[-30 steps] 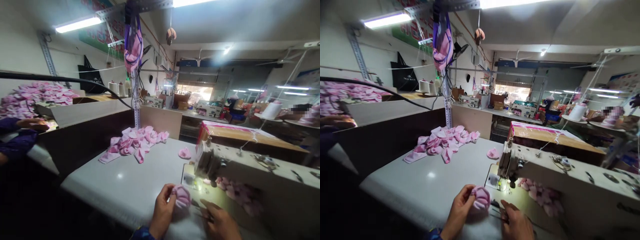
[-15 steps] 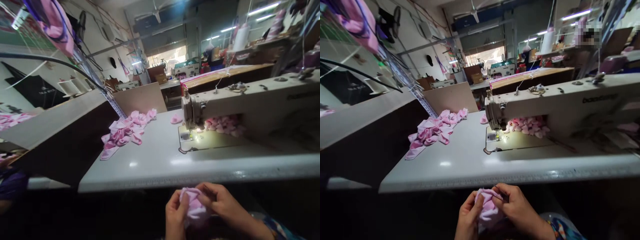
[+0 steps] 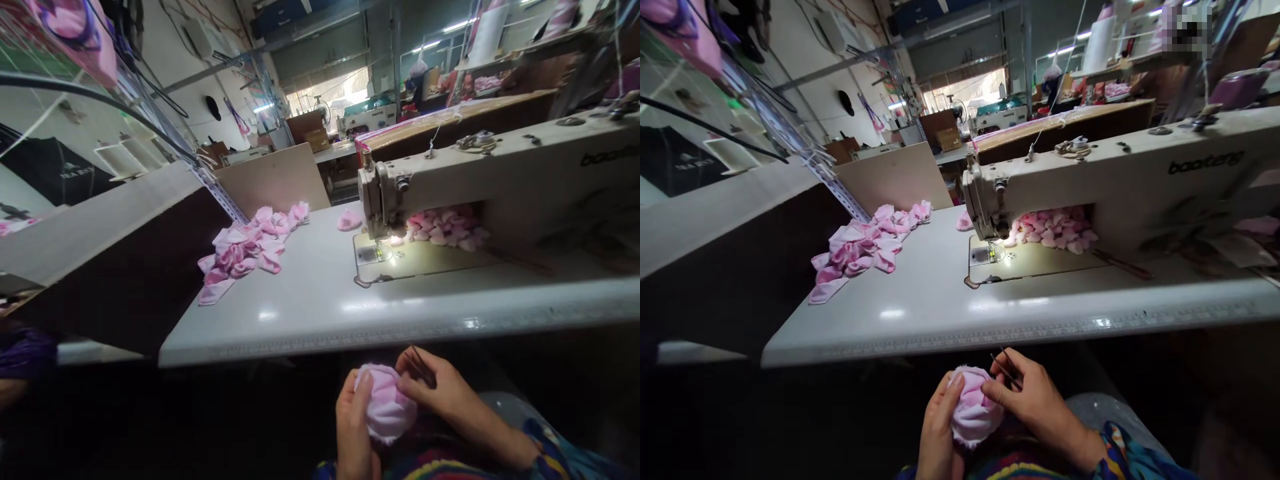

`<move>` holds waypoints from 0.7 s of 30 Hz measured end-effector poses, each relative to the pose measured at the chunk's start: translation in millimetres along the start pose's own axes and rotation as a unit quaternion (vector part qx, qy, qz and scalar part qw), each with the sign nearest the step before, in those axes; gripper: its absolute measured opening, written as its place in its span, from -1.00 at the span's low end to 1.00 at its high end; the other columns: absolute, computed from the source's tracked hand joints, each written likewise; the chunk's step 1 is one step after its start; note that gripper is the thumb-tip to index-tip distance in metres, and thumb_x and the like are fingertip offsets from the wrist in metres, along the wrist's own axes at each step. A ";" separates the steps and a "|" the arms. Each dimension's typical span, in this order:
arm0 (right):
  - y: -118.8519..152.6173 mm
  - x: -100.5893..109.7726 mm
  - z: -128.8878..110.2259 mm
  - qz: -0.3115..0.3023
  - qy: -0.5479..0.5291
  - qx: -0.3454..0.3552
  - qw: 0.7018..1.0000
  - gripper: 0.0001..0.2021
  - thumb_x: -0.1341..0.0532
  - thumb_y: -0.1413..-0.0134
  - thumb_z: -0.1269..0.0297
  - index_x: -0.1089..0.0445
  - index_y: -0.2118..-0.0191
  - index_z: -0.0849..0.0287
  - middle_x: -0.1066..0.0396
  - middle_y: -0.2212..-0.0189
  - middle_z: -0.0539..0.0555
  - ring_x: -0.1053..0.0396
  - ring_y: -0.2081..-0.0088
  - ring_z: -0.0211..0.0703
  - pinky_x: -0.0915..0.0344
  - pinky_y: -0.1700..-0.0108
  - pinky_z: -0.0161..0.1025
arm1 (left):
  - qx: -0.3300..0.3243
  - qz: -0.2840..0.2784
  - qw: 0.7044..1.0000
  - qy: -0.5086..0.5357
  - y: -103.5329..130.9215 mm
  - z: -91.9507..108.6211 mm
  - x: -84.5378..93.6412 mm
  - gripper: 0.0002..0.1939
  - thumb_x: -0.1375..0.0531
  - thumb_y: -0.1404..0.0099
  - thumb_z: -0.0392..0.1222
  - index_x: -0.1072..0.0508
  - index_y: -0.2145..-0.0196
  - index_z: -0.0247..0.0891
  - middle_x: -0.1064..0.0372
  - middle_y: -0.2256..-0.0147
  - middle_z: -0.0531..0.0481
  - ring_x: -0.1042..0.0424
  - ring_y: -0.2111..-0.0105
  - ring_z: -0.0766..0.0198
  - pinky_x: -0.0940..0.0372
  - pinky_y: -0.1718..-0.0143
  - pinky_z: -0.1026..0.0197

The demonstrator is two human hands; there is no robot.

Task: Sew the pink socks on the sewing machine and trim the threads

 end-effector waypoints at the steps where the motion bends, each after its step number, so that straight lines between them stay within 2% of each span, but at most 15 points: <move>1: 0.7 -2.0 0.6 -0.011 0.007 -0.004 1.000 -0.60 -0.28 0.17 -0.11 -0.32 0.44 0.18 -0.25 0.54 -0.04 -0.17 0.47 -0.23 -0.14 0.42 -0.30 | 0.001 -0.003 1.000 0.000 0.0 -1.2 0.2 -0.62 -0.42 0.12 0.01 -0.44 0.50 -0.32 -0.39 0.54 0.03 -0.41 0.51 0.24 -0.28 0.44 0.27; 6: 4.0 -7.0 -4.8 -0.047 -0.010 -0.016 0.999 -0.58 -0.22 0.09 -0.15 -0.35 0.47 0.19 -0.27 0.55 -0.03 -0.17 0.47 -0.23 -0.14 0.42 -0.29 | 0.031 -0.025 0.999 0.005 2.8 -1.2 -4.1 -0.55 -0.44 0.16 0.08 -0.44 0.50 -0.34 -0.41 0.52 -0.01 -0.43 0.46 0.20 -0.29 0.41 0.25; 11: 8.6 -11.0 -2.2 -0.076 -0.128 -0.102 0.984 -0.50 -0.35 0.30 -0.19 -0.38 0.45 0.21 -0.25 0.58 -0.06 -0.13 0.53 -0.30 -0.07 0.47 -0.32 | 0.066 0.002 0.997 0.037 4.1 -4.5 -2.7 -0.48 -0.47 0.26 0.12 -0.46 0.51 -0.36 -0.42 0.55 -0.03 -0.45 0.45 0.14 -0.33 0.40 0.20; 14: 10.3 -15.4 4.8 -0.087 -0.203 -0.132 0.966 -0.49 -0.42 0.38 -0.14 -0.38 0.45 0.24 -0.25 0.59 -0.07 -0.11 0.56 -0.35 -0.02 0.47 -0.35 | 0.118 0.026 0.990 0.067 1.8 -17.1 3.0 -0.51 -0.47 0.19 0.10 -0.48 0.50 -0.38 -0.43 0.55 -0.07 -0.47 0.45 0.11 -0.35 0.36 0.16; 17: 11.0 -18.4 8.7 -0.097 -0.236 -0.135 0.957 -0.51 -0.44 0.37 -0.09 -0.37 0.45 0.25 -0.26 0.59 -0.07 -0.12 0.56 -0.37 -0.01 0.47 -0.37 | 0.165 0.014 0.982 0.086 0.1 -27.8 3.1 -0.53 -0.44 0.11 0.09 -0.48 0.48 -0.40 -0.44 0.54 -0.09 -0.48 0.42 0.08 -0.36 0.30 0.13; 21: 9.4 -15.1 11.3 -0.073 -0.234 -0.136 0.960 -0.51 -0.42 0.35 -0.11 -0.34 0.47 0.23 -0.24 0.59 -0.07 -0.11 0.56 -0.37 -0.01 0.49 -0.38 | 0.141 0.012 0.985 0.094 0.0 -29.5 3.2 -0.50 -0.46 0.18 0.11 -0.49 0.46 -0.39 -0.48 0.47 -0.11 -0.48 0.39 0.06 -0.36 0.25 0.11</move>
Point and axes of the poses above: each hand's wrist, its own y-axis away from the middle knuckle, its own x-axis out of the back of the hand, z = x × y, the point moved 6 cm from there along -y, towards the middle knuckle
